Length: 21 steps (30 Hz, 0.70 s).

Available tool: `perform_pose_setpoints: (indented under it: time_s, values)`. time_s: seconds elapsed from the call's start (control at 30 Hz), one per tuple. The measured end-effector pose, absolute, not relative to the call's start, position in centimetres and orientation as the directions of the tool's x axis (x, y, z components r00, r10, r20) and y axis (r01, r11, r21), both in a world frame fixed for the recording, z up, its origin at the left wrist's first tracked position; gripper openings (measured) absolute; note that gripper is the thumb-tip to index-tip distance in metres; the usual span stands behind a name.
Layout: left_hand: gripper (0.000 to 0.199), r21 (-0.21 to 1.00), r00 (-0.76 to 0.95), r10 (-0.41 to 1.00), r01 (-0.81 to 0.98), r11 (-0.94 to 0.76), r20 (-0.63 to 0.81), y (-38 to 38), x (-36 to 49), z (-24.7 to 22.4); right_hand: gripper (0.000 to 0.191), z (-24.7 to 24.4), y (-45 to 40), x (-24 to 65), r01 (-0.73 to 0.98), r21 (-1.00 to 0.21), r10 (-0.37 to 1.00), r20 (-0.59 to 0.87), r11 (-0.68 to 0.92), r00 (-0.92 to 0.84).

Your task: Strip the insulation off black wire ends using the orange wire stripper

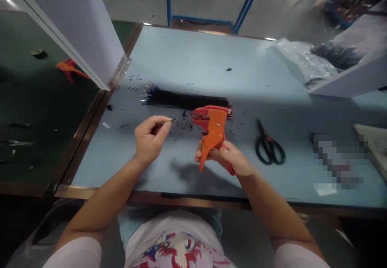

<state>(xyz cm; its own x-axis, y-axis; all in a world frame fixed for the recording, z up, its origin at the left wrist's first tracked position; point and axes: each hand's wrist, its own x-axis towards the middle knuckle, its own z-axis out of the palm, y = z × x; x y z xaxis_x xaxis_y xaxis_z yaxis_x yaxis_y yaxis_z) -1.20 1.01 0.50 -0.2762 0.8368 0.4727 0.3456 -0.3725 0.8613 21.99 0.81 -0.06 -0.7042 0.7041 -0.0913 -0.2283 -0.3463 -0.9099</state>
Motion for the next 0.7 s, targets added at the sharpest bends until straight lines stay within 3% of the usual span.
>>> perform_pose_setpoints:
  time_s: [0.4,0.7]
  values:
    - [0.007,0.828,-0.110,0.870,0.383,-0.409,0.481,0.0,-0.4,0.6,0.046,-0.5,0.2,21.4,-0.185,-0.875,0.596,-0.137,-0.447,-0.791]
    - [0.006,0.817,-0.110,0.860,0.391,-0.424,0.499,-0.1,-0.2,0.6,0.041,0.0,-0.3,21.2,-0.191,-0.877,0.601,-0.131,-0.441,-0.789]
